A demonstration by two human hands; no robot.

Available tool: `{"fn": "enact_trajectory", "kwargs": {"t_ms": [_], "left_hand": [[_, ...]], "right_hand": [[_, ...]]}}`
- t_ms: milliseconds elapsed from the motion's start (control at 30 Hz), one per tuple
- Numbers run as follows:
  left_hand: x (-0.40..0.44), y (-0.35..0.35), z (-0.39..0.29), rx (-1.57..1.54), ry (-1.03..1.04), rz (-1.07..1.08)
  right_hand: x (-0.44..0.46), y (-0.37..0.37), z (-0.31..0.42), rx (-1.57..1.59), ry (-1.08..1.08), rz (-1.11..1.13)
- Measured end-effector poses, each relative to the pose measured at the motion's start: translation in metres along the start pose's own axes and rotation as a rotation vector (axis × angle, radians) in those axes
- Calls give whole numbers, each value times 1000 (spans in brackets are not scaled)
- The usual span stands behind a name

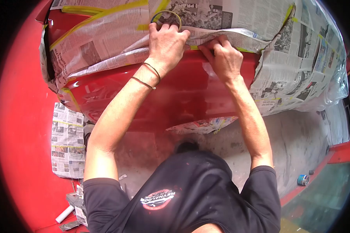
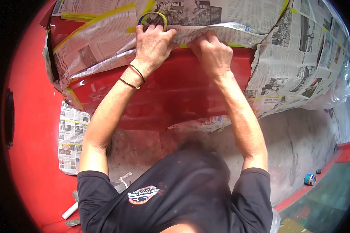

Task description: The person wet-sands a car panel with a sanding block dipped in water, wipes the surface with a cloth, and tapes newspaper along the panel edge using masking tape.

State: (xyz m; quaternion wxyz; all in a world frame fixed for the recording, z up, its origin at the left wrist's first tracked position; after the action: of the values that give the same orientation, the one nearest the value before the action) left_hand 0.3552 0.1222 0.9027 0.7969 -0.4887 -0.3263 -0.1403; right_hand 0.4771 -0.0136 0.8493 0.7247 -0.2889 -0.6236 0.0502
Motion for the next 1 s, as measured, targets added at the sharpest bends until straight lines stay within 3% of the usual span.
{"fn": "enact_trajectory", "kwargs": {"t_ms": [100,133,233,333,500,567,633,767,833,900,1000], "left_hand": [[4,-2,-1,8,-33,83],[4,-2,-1,0,-50,81],[7,-1,-1,-18,-79,49],[6,3,-3,-11,-86,12],[-7,-9,9,-57,42,63],[-27,-32,31,-61,44,-20],[-52,-61,60,-95,24,-180],[-106,-92,99,-225,-246,-226],[-135,-91,101,-488,-343,-224],[-168,-83,92,-725,-416,-124],[-222,-46,63,-1120,-683,138]], "right_hand": [[9,-7,-33,-104,41,169],[14,-10,-32,-84,-27,147],[21,-12,-27,-116,35,232],[24,-16,-10,-65,-80,33],[16,-2,-18,56,144,203],[15,2,-18,97,232,301],[4,-4,-4,45,132,143],[4,-4,43,69,95,79],[11,12,53,21,95,27],[20,17,58,-31,121,-32],[23,10,65,40,296,92]]}}
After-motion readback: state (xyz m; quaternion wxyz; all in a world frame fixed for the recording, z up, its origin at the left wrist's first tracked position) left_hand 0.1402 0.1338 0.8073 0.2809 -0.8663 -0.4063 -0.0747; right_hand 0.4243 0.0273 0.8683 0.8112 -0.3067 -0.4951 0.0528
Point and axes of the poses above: each hand's wrist, its own x-axis towards the middle knuckle, its own y-axis out of the palm, z = x × y, the point moved 5 cm from there along x, towards the middle knuckle, and after that the axes turned 3 degrees about -y, right-handed, at the moved point
